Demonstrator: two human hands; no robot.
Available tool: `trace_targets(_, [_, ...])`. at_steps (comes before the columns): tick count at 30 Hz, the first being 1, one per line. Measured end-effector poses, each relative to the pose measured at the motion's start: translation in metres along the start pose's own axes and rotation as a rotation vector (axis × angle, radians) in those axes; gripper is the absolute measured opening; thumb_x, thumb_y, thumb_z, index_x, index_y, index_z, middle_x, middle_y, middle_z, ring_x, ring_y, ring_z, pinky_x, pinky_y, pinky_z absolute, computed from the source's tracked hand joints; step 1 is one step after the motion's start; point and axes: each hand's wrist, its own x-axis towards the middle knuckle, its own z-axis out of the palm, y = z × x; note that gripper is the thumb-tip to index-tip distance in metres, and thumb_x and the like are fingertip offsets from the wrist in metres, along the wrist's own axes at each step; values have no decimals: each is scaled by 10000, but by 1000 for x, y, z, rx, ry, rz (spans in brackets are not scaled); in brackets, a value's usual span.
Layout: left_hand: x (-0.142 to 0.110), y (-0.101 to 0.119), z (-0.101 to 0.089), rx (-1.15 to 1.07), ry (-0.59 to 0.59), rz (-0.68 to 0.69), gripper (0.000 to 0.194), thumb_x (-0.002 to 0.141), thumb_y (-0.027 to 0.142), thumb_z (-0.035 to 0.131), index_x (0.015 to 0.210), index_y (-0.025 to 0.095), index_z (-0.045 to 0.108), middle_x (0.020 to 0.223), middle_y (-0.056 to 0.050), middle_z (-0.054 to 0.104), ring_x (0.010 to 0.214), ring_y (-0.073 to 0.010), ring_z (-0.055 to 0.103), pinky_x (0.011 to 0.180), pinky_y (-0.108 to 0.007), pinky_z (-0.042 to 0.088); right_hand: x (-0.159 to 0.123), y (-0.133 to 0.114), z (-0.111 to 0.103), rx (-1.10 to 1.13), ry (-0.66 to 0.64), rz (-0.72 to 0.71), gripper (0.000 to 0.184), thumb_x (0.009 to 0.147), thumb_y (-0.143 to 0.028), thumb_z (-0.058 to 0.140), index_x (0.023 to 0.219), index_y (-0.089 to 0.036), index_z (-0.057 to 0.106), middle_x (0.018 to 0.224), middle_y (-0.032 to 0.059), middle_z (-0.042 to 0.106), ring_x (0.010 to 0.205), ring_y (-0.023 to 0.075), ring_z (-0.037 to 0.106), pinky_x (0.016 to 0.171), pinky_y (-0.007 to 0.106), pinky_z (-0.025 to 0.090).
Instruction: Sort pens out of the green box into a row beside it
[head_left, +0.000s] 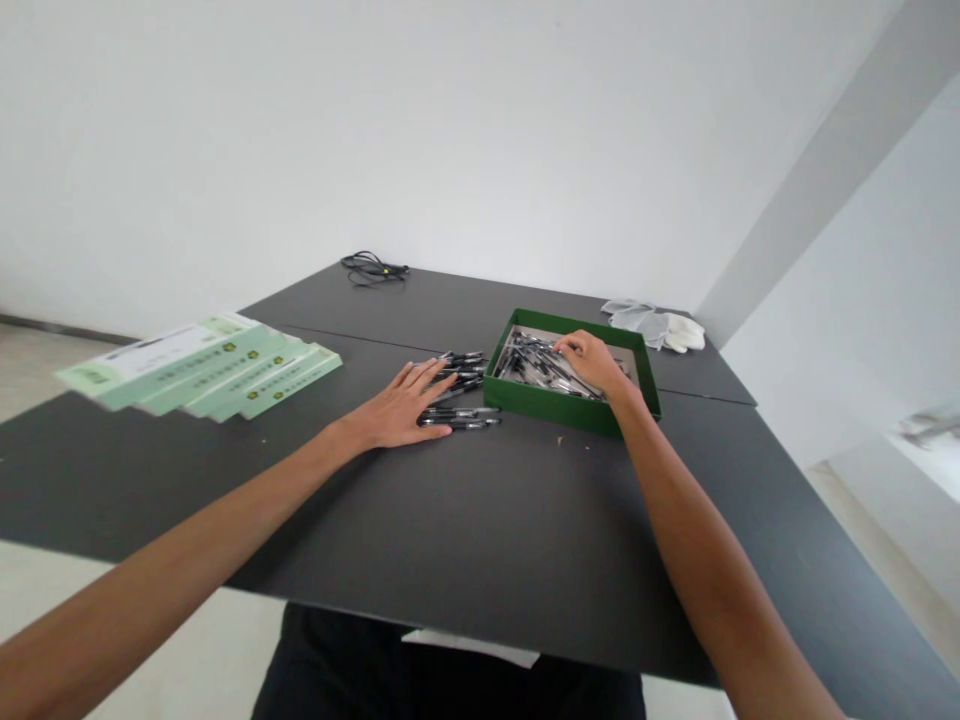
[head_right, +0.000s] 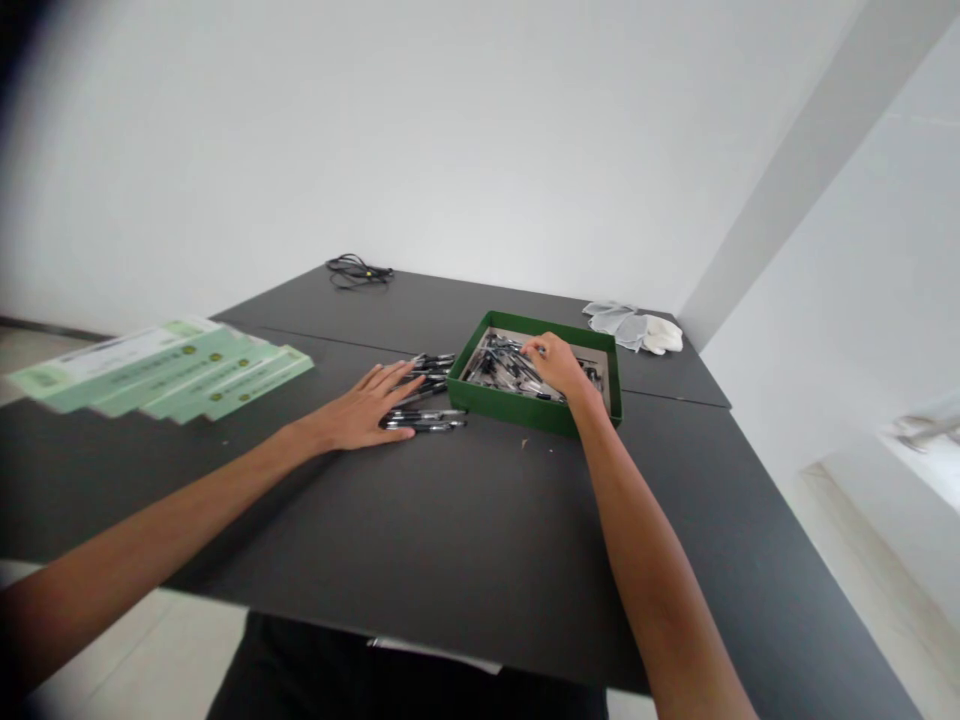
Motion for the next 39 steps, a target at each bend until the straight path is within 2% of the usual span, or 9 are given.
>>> trace_targets(3, [22, -14, 0, -17, -59, -6, 1128, 863, 840, 526, 1696, 179, 150, 1757, -178, 14, 1625, -399, 38, 1293, -569, 63, 0, 2, 1, 2, -12, -2, 199, 937, -181, 564, 905, -190, 760, 1009, 98, 730, 998, 233, 661, 935, 357, 493])
trace_targets(5, [34, -24, 2, -40, -131, -48, 1166, 830, 865, 540, 1696, 190, 146, 1753, -193, 14, 1618, -428, 54, 1278, -594, 81, -1, 3, 1, -3, -34, -14, 193, 931, -178, 568, 916, -191, 759, 1015, 99, 730, 1009, 236, 659, 938, 360, 491])
trace_targets(7, [43, -33, 4, -60, -196, -102, 1155, 826, 875, 533, 1696, 217, 152, 1748, -208, 64, 1605, -450, 113, 1256, -620, 126, -2, 4, 0, -9, -54, -23, 196, 928, -170, 564, 920, -197, 758, 1016, 94, 733, 1018, 235, 657, 946, 362, 487])
trace_targets(10, [47, -41, 4, -69, -173, -81, 1033, 891, 840, 479, 1691, 253, 191, 1741, -191, 161, 1581, -425, 229, 1248, -567, 200, -3, 4, 0, -9, -59, -20, 201, 930, -171, 557, 921, -197, 757, 1018, 93, 737, 1024, 233, 656, 949, 358, 484])
trace_targets(14, [38, -41, 6, -48, -75, 9, 830, 1011, 720, 375, 1683, 253, 235, 1724, -149, 258, 1554, -351, 310, 1251, -482, 232, -3, 5, 0, -18, -73, -26, 219, 944, -195, 547, 943, -186, 765, 1031, 106, 738, 1011, 235, 652, 945, 360, 480])
trace_targets(18, [25, -41, 12, -21, -47, -8, 750, 1051, 642, 344, 1676, 235, 263, 1712, -141, 290, 1548, -326, 318, 1252, -458, 229, -3, 5, 0, -42, -82, -25, 232, 941, -202, 541, 945, -190, 773, 1016, 102, 735, 1001, 237, 657, 953, 362, 478])
trace_targets(25, [6, -52, 13, 8, -54, -137, 754, 1050, 653, 312, 1676, 236, 264, 1670, -151, 371, 1529, -328, 346, 1229, -462, 270, -3, 4, -2, -50, -103, -22, 220, 922, -182, 558, 929, -201, 777, 1019, 97, 762, 1014, 250, 671, 967, 380, 484])
trace_targets(32, [-8, -48, 17, 53, -32, -273, 766, 1053, 677, 252, 1679, 236, 253, 1650, -175, 384, 1505, -361, 368, 1200, -509, 303, -2, 3, -2, -61, -120, -15, 230, 908, -157, 558, 913, -198, 784, 1033, 98, 776, 1041, 258, 680, 985, 394, 491])
trace_targets(39, [-10, -46, 16, 46, -23, -301, 771, 1049, 692, 238, 1681, 249, 247, 1642, -173, 393, 1489, -374, 381, 1185, -528, 322, -3, 2, -2, -69, -133, -3, 240, 917, -168, 555, 931, -197, 793, 1061, 98, 773, 1055, 251, 678, 997, 394, 491])
